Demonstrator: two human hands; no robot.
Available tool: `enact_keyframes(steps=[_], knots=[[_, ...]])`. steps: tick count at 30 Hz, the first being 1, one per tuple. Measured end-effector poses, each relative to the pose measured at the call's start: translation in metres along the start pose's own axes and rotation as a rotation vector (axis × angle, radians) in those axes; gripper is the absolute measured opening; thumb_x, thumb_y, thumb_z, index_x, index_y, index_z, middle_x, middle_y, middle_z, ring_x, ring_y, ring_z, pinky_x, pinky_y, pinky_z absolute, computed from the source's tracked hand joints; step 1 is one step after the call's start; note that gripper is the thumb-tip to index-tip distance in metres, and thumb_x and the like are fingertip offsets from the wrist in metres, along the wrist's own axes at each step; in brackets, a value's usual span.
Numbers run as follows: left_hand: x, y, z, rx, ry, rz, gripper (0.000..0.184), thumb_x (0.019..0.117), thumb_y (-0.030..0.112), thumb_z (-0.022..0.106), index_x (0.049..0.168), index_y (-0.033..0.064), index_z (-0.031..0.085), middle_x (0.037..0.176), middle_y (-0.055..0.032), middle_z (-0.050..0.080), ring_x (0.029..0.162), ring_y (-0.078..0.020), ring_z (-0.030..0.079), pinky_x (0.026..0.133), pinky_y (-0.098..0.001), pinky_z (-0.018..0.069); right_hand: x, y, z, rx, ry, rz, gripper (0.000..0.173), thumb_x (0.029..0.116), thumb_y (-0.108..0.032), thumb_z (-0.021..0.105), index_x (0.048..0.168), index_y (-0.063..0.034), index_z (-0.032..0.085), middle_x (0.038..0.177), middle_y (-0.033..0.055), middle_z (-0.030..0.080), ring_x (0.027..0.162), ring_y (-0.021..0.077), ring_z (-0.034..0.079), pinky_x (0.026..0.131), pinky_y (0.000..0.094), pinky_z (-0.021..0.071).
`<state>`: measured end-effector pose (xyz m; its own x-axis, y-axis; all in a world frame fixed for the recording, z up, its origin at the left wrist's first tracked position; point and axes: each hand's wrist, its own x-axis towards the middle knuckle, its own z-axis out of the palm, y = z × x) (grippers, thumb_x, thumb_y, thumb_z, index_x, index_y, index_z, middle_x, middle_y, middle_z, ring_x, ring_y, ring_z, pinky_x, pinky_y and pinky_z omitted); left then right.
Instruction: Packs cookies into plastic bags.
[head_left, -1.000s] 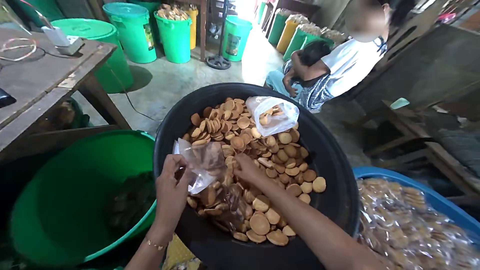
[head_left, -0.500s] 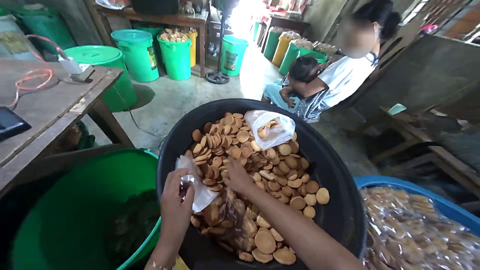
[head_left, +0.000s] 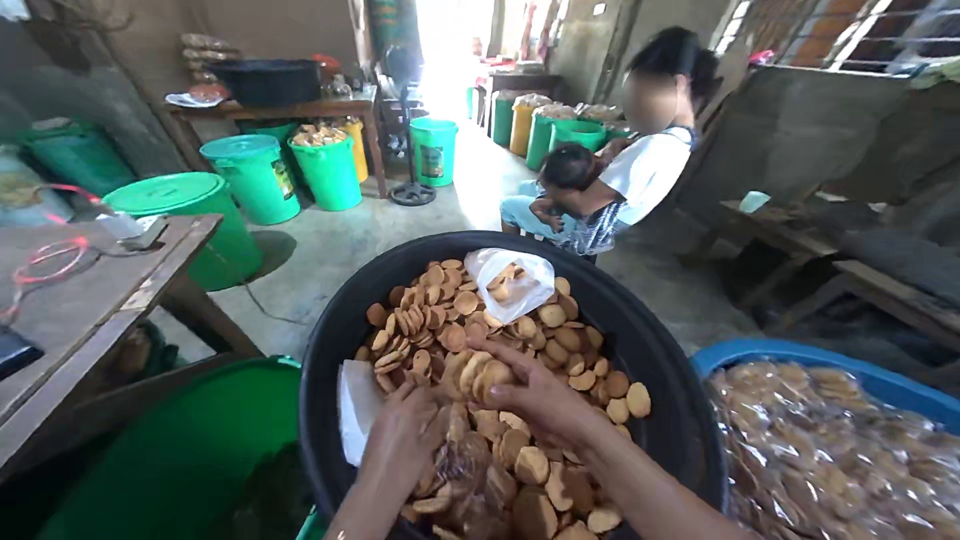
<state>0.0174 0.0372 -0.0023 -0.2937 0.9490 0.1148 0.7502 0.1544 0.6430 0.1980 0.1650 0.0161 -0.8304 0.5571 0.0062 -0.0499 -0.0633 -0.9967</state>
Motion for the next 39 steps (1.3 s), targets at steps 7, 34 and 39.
enact_keyframes(steps=[7,34,39], knots=[[0.009,0.032,0.028,-0.08,0.03,0.09,0.052,0.0914,0.001,0.063,0.142,-0.003,0.053,0.144,-0.0234,0.051,0.122,-0.0312,0.06,0.101,-0.0383,0.0521,-0.03,-0.011,0.035,-1.045,0.091,-0.081,0.066,0.1008,-0.011,0.06,0.16,-0.0031,0.032,0.153,0.0245,0.047,0.13,0.0357,0.059,0.106,0.0442,0.0503],[-0.056,0.079,0.021,-0.018,0.254,0.713,0.031,0.0954,0.002,0.064,0.125,0.0094,0.07,0.134,-0.0179,0.064,0.095,-0.02,0.072,0.079,-0.0293,0.0596,-0.018,-0.003,0.037,0.048,0.246,-0.275,0.055,0.0957,-0.008,0.061,0.147,0.0058,0.045,0.131,0.0147,0.063,0.099,0.0162,0.072,0.084,0.0336,0.0637],[-0.044,0.031,-0.02,-0.76,0.196,0.454,0.06,0.1001,0.037,0.063,0.152,0.013,0.045,0.154,0.0029,0.049,0.136,-0.0068,0.05,0.11,-0.0285,0.0486,-0.035,-0.047,0.009,-0.1,0.004,-0.161,0.057,0.0927,-0.017,0.065,0.147,-0.0045,0.049,0.134,0.0057,0.062,0.11,0.01,0.066,0.091,0.0306,0.0593]])
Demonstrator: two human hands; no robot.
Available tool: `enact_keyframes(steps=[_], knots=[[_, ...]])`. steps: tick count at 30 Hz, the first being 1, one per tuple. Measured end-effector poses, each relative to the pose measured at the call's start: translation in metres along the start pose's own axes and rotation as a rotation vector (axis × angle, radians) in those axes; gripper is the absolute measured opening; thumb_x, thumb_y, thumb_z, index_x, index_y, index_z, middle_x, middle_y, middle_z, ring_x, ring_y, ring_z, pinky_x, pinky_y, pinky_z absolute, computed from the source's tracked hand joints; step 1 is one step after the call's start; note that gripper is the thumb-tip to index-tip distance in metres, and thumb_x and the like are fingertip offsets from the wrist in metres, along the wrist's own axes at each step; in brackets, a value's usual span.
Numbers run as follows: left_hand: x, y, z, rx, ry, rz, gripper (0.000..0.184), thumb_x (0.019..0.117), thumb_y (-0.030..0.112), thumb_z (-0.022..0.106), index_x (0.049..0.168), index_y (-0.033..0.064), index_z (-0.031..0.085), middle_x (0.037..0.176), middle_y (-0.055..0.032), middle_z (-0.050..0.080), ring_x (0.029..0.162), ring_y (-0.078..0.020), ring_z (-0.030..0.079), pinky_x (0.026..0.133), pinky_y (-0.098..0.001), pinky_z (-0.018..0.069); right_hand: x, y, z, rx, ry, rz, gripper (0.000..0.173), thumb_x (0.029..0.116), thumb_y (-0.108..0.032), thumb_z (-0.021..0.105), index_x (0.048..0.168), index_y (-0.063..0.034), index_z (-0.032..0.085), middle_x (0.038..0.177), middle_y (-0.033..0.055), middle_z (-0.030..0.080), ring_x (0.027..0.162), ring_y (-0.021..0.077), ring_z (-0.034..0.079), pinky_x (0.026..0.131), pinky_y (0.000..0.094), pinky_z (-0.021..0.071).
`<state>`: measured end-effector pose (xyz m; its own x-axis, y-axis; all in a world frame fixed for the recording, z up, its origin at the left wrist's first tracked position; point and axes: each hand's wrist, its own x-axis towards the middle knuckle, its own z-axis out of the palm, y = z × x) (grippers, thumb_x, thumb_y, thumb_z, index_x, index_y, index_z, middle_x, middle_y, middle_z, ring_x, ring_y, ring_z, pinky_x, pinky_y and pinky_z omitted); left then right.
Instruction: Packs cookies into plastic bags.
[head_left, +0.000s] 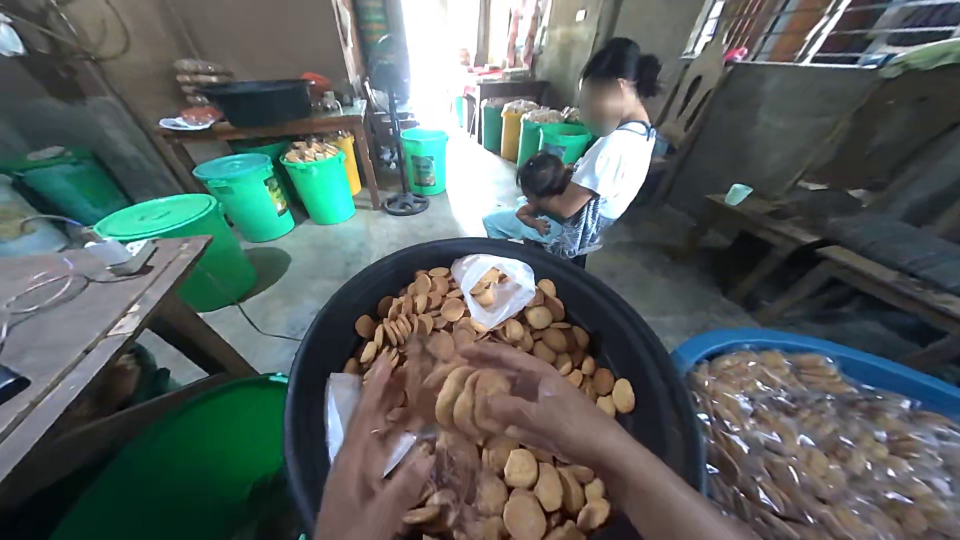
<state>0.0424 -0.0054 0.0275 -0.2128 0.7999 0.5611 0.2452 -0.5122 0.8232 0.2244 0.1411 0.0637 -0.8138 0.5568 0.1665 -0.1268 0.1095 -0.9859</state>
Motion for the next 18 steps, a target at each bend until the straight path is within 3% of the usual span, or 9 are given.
enact_keyframes(steps=[2,4,6,7,9,10,14,17,18], knots=[[-0.003,-0.021,0.002,-0.587,-0.019,-0.31,0.053,0.0911,0.042,0.072,0.14,0.0258,0.059,0.129,0.0049,0.069,0.11,-0.0082,0.069,0.09,-0.0294,0.0601,0.003,-0.009,0.001,-0.241,-0.024,-0.097,0.059,0.0953,-0.018,0.065,0.149,-0.0042,0.044,0.13,0.0047,0.066,0.103,0.0072,0.068,0.084,0.0265,0.06],[-0.012,-0.036,0.011,-0.922,-0.047,-0.469,0.037,0.0894,0.039,0.075,0.122,0.0239,0.071,0.112,-0.0039,0.076,0.095,-0.017,0.075,0.079,-0.0352,0.0642,0.003,-0.012,0.004,-0.447,0.179,-0.267,0.043,0.0958,-0.015,0.063,0.134,-0.001,0.052,0.12,0.0034,0.069,0.085,0.0047,0.069,0.068,0.0236,0.0589],[-0.015,-0.045,0.015,-1.084,-0.086,-0.456,0.037,0.0948,0.035,0.069,0.128,0.0189,0.069,0.115,-0.0093,0.075,0.096,-0.02,0.075,0.08,-0.0354,0.0644,-0.007,-0.013,-0.006,-0.548,0.264,-0.375,0.028,0.1041,-0.028,0.054,0.114,-0.0049,0.064,0.127,0.0047,0.067,0.101,0.0039,0.068,0.08,0.0214,0.0597],[-0.014,-0.047,0.016,-1.103,-0.096,-0.432,0.042,0.0963,0.033,0.068,0.135,0.0177,0.066,0.12,-0.0108,0.073,0.098,-0.0205,0.075,0.08,-0.0349,0.0642,-0.015,-0.014,-0.011,-0.564,0.211,-0.352,0.04,0.1063,-0.042,0.048,0.11,-0.0091,0.07,0.137,0.0063,0.063,0.118,0.0067,0.063,0.092,0.0242,0.0564],[-0.01,-0.045,0.02,-1.026,-0.097,-0.404,0.048,0.0953,0.033,0.069,0.14,0.0188,0.062,0.125,-0.0092,0.071,0.1,-0.0187,0.074,0.081,-0.0332,0.0637,-0.024,-0.011,-0.011,-0.566,0.084,-0.25,0.056,0.1012,-0.061,0.046,0.117,-0.0157,0.074,0.142,0.0076,0.058,0.128,0.0093,0.057,0.1,0.028,0.0535],[-0.007,-0.042,0.023,-0.961,-0.099,-0.399,0.049,0.0941,0.034,0.07,0.14,0.0194,0.062,0.126,-0.0074,0.071,0.101,-0.0175,0.074,0.08,-0.0328,0.0639,-0.023,-0.008,-0.006,-0.542,0.08,-0.201,0.051,0.1001,-0.058,0.051,0.117,-0.0157,0.074,0.133,0.0053,0.062,0.119,0.0065,0.06,0.095,0.0257,0.0549],[0.004,-0.025,0.035,-0.58,0.182,-0.42,0.057,0.0801,0.041,0.083,0.128,0.0168,0.063,0.111,0.0024,0.075,0.097,-0.0103,0.073,0.083,-0.0311,0.0625,-0.009,-0.002,0.012,-0.548,0.218,-0.279,0.024,0.1024,-0.014,0.055,0.111,-0.0011,0.073,0.106,0.0078,0.071,0.094,0.0052,0.067,0.085,0.0199,0.0551],[0.012,-0.027,0.02,-0.005,0.176,-0.171,0.086,0.0929,0.039,0.071,0.156,0.0023,0.025,0.149,-0.003,0.049,0.126,-0.009,0.057,0.1,-0.0268,0.0533,-0.007,-0.003,0.013,-0.805,0.208,-0.479,0.025,0.0994,-0.006,0.054,0.115,-0.0042,0.074,0.106,0.0106,0.075,0.095,0.0149,0.072,0.083,0.0284,0.0585],[0.012,-0.024,0.016,0.107,0.127,-0.121,0.084,0.0945,0.039,0.068,0.158,0.0061,0.025,0.155,-0.0031,0.043,0.132,-0.0096,0.054,0.102,-0.0268,0.053,-0.008,-0.006,0.014,-0.818,0.132,-0.495,0.026,0.1007,-0.007,0.054,0.119,-0.0063,0.072,0.109,0.0095,0.074,0.095,0.0146,0.072,0.083,0.0284,0.0589]])
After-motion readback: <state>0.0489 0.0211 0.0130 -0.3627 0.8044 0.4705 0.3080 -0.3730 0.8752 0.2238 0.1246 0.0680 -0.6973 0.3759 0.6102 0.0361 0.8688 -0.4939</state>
